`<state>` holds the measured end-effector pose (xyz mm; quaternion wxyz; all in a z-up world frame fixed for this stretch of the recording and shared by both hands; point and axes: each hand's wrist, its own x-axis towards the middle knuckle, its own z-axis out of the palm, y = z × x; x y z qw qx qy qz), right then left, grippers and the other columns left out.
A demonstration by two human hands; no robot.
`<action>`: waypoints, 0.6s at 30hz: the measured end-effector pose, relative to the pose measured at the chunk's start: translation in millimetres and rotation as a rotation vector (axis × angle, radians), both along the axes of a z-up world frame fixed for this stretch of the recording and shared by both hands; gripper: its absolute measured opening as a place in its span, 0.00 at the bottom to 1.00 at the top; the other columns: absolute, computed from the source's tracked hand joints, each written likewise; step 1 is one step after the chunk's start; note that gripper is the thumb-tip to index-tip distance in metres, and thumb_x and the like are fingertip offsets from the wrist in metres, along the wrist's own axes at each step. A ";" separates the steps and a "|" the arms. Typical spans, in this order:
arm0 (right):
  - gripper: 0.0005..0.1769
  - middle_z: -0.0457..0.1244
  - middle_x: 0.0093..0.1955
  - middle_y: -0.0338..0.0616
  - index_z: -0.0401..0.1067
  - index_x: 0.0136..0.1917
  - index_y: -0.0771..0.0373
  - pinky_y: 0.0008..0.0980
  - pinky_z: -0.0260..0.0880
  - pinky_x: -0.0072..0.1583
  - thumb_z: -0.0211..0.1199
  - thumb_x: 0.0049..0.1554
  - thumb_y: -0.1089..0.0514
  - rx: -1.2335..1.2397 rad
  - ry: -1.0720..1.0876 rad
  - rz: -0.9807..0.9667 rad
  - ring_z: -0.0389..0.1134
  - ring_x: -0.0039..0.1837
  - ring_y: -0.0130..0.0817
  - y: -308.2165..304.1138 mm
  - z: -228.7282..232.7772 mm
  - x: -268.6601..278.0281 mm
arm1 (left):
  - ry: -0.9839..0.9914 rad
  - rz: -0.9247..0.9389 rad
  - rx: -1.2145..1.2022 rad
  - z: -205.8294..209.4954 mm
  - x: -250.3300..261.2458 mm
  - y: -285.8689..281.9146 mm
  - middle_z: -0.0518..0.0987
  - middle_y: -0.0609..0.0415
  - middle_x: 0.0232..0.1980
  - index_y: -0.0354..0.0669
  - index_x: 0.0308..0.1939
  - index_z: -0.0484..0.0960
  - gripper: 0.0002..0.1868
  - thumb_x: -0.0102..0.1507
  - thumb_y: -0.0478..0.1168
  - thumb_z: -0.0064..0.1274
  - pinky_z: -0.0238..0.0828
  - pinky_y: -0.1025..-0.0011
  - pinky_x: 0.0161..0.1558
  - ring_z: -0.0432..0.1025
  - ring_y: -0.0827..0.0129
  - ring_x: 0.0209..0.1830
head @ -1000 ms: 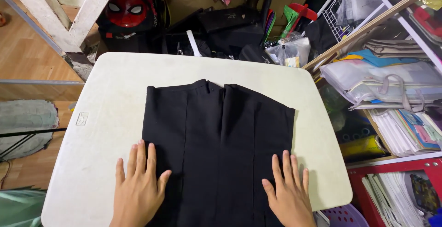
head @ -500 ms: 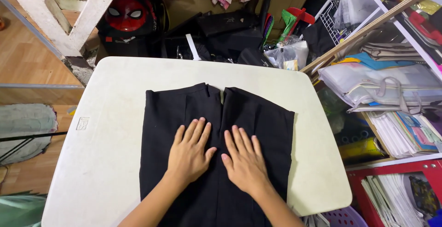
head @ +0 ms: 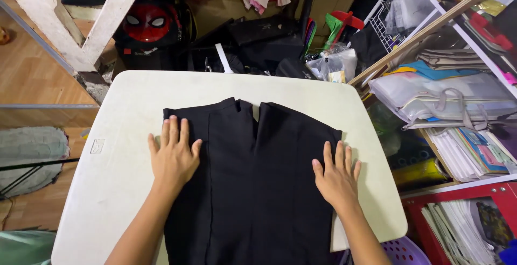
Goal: Folding various items of clothing, including a towel, shorts, and underwear, on a table.
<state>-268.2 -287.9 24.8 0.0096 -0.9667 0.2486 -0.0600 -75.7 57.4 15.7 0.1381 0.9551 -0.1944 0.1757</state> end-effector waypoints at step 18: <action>0.39 0.41 0.84 0.50 0.51 0.81 0.54 0.55 0.34 0.78 0.44 0.63 0.35 -0.016 -0.061 0.179 0.39 0.84 0.45 18.5 -7.4 65.7 | 0.032 -0.099 0.057 -1.6 22.2 -50.7 0.61 0.48 0.78 0.49 0.74 0.65 0.35 0.67 0.60 0.39 0.43 0.46 0.73 0.53 0.55 0.79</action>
